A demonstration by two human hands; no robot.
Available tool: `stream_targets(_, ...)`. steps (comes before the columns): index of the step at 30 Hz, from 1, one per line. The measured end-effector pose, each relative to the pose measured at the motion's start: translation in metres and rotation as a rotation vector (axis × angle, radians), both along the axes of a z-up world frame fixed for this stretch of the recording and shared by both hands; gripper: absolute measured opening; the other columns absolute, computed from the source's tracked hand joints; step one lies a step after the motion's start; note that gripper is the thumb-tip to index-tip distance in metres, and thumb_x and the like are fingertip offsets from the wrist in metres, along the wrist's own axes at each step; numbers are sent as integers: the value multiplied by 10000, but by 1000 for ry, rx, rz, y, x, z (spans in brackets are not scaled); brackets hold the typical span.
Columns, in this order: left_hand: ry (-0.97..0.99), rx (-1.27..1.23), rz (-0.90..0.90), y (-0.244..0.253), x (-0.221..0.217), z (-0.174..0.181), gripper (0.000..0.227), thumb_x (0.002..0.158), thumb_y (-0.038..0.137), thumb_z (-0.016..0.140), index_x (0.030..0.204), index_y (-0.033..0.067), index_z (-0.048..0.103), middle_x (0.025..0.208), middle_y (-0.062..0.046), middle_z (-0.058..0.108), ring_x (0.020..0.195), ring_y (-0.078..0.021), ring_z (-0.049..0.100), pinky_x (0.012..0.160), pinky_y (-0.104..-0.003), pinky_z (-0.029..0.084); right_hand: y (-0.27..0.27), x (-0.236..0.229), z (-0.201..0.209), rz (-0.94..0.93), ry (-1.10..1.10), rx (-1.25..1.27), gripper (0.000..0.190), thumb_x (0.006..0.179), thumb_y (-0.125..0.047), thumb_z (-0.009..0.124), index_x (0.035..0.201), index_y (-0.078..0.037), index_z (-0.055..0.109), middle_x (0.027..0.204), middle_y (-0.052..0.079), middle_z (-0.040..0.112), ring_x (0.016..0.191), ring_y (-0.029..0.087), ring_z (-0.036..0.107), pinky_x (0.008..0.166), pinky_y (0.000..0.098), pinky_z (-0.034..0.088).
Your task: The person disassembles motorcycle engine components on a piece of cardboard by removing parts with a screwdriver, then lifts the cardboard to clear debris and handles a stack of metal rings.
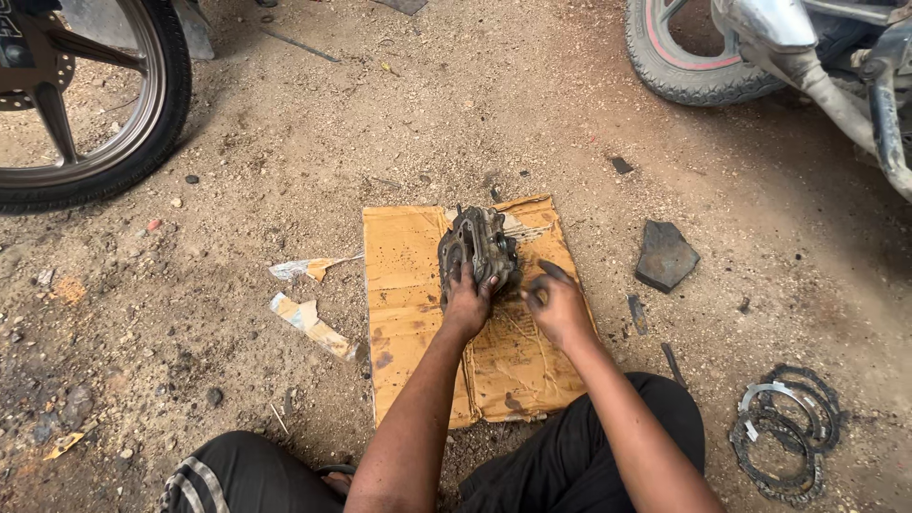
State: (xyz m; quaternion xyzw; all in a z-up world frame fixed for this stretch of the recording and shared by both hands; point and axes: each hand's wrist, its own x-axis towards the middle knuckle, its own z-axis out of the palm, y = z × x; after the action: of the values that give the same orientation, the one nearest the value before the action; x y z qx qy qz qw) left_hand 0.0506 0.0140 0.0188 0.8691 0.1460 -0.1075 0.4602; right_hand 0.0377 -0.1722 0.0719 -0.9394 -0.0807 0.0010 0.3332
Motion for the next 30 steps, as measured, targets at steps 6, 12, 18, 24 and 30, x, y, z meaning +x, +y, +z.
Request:
stream_targets(6,-14,-39,26,2,3,-12,821,994,538,520,1651,242,126,1678,-265,95,1548,-426,159,1259,-519,159,-63,-35,-61,-226,16,-235,188,854,-211,767,929,-62,680,1078,169,666,966,367,687,853,469,553)
stream_targets(12,-114,-142,94,0,-9,-2,886,891,614,608,1592,154,319,1615,-232,310,1469,-372,383,1232,-434,309,-58,-22,-81,-306,-23,-174,249,935,-330,711,958,-82,708,1117,163,662,989,389,668,852,496,540)
stream_targets(18,-67,119,323,-23,3,82,1142,832,806,655,1569,24,266,1532,-289,414,1389,-426,488,1133,-490,457,-37,-19,-71,-222,32,-181,237,914,-329,699,1000,-109,712,1150,141,651,1001,362,678,861,483,551)
stream_targets(24,187,379,8,-48,60,126,1272,836,596,795,1636,215,-119,1651,-309,19,1373,-564,375,793,-341,639,-32,-29,-52,-239,58,-146,196,925,-252,666,1046,-105,713,1208,122,639,969,331,702,884,454,559)
stream_targets(30,150,437,18,-35,62,109,1163,887,406,794,1643,235,-72,1634,-350,191,896,-255,749,666,-275,644,-44,-26,-65,-277,19,-47,183,946,-226,668,1060,-95,725,1185,105,666,942,269,710,872,418,574)
